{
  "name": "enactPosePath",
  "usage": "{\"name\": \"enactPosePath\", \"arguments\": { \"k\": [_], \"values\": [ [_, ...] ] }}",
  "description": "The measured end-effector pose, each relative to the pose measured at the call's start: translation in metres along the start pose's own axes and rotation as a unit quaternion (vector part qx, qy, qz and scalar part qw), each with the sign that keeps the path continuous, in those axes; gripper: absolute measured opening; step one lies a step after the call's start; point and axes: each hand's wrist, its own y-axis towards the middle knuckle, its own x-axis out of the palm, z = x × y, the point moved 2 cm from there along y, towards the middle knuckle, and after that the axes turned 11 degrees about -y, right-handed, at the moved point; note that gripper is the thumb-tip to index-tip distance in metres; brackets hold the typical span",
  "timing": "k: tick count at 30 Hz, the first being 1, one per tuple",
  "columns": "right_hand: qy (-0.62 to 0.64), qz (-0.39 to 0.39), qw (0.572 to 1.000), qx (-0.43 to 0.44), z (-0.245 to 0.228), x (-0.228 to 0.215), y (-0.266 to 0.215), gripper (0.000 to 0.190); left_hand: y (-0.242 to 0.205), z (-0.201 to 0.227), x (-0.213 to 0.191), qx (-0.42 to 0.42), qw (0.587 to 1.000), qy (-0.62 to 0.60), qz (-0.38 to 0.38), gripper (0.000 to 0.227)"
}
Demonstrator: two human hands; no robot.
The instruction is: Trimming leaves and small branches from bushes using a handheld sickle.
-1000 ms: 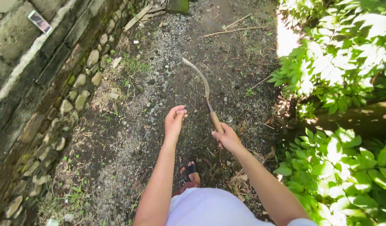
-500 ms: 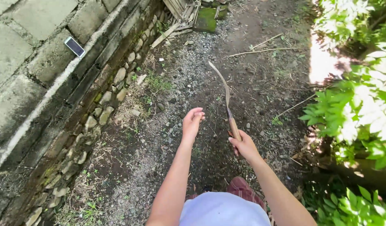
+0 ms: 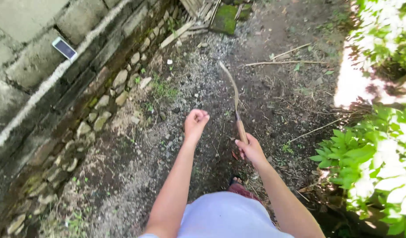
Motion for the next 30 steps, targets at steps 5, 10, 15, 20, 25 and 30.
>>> {"name": "enactPosePath", "arguments": {
  "k": [5,10,15,20,25,30],
  "values": [
    [0.005,-0.012,1.0,-0.004,-0.033,-0.048,0.046,0.02,0.03,0.021,0.046,-0.02,0.999,0.042,0.018,0.028],
    [-0.018,-0.027,0.999,-0.004,-0.054,-0.083,0.087,0.016,0.048,0.015,0.061,-0.045,0.994,0.076,0.06,0.029],
    [-0.019,-0.03,0.999,0.041,-0.069,-0.092,0.117,0.018,0.078,-0.014,0.061,-0.03,0.996,0.057,0.066,0.025],
    [-0.008,-0.067,0.998,-0.014,-0.072,-0.096,0.165,0.019,0.116,-0.027,0.065,-0.026,0.998,0.011,0.063,0.022],
    [-0.046,-0.042,0.998,0.023,-0.112,-0.105,0.205,0.02,0.182,-0.063,0.065,-0.006,0.999,-0.027,0.044,0.021],
    [-0.048,-0.038,0.998,-0.035,-0.141,-0.107,0.273,0.018,0.259,-0.072,0.073,-0.02,0.999,-0.007,0.028,0.014]
  ]
}}
